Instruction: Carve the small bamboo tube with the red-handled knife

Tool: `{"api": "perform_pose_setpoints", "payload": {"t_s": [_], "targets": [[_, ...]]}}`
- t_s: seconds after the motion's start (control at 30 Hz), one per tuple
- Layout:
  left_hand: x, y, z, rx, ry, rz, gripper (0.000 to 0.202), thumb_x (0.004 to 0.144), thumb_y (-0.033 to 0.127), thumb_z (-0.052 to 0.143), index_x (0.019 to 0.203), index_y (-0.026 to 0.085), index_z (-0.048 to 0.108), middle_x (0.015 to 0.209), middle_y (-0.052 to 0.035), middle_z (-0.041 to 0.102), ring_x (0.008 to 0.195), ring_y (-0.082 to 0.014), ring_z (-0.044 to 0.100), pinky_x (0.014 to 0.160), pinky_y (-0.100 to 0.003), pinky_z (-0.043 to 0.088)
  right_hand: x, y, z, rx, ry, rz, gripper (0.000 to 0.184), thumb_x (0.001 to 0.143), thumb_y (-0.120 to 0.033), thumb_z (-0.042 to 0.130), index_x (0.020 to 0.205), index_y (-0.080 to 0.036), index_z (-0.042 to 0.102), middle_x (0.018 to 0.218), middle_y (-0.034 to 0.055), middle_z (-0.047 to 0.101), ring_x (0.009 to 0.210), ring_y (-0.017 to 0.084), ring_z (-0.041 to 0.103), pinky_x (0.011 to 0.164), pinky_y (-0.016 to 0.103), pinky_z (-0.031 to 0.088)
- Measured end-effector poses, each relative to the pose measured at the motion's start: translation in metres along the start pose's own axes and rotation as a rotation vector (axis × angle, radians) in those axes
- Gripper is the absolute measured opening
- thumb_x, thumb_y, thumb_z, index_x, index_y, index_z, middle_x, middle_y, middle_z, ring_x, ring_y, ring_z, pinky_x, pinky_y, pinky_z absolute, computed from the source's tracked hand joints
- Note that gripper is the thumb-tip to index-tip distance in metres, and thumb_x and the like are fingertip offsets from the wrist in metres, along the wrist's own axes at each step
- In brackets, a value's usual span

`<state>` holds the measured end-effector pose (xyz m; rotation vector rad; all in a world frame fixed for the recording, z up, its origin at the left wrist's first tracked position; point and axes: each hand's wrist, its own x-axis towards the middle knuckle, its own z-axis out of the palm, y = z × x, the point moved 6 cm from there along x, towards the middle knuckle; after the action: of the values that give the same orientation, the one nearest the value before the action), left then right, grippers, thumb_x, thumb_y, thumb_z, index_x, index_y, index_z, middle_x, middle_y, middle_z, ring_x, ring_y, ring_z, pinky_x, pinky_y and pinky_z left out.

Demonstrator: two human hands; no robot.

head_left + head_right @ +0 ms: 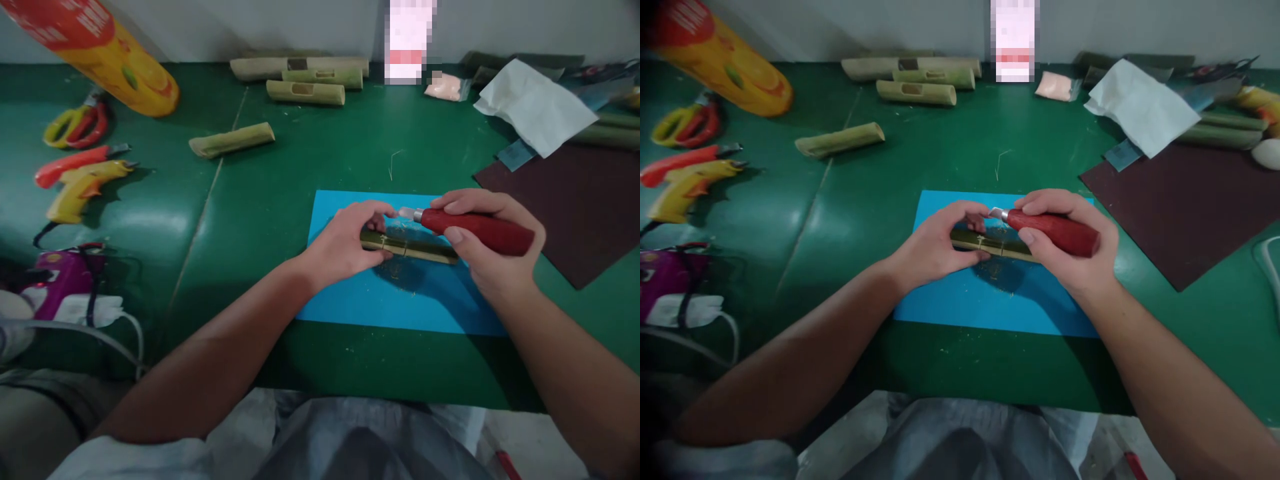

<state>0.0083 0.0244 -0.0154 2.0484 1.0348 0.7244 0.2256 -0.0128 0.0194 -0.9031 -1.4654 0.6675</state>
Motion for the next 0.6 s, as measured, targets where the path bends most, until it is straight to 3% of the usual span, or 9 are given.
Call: {"api": "perform_pose_setpoints", "payload": {"t_s": [0.2,0.4,0.6], "targets": [[-0.001,-0.003,0.0,-0.161,0.03,-0.014,0.048,0.08,0.018,0.085,0.122,0.025,0.063,0.104,-0.0009,0.07,0.098,-0.0167,0.07,0.093,-0.036,0.06,0.001,-0.003,0.002,0.022,-0.093,-0.023,0.027,0.088,-0.032,0.093,0.113,-0.037,0.084,0.112,0.0021,0.084,0.107,0.031,0.079,0.096,0.054,0.068],[0.0,-0.003,0.001,-0.25,-0.067,-0.049,0.077,0.082,0.016,0.081,0.153,0.028,0.053,0.107,-0.0006,0.068,0.099,-0.0162,0.071,0.092,-0.032,0.062,0.003,0.0,0.009,0.055,-0.238,-0.013,0.036,0.083,-0.023,0.095,0.115,-0.037,0.085,0.111,0.0009,0.085,0.106,0.027,0.08,0.097,0.049,0.069],[0.001,-0.005,0.001,-0.271,-0.131,-0.052,0.08,0.084,0.019,0.08,0.159,0.025,0.053,0.109,-0.0025,0.071,0.1,-0.0158,0.071,0.094,-0.031,0.06,0.002,0.008,0.01,0.055,-0.217,0.069,0.025,0.085,-0.028,0.093,0.106,-0.034,0.083,0.103,0.0001,0.084,0.097,0.025,0.081,0.088,0.044,0.07]]}}
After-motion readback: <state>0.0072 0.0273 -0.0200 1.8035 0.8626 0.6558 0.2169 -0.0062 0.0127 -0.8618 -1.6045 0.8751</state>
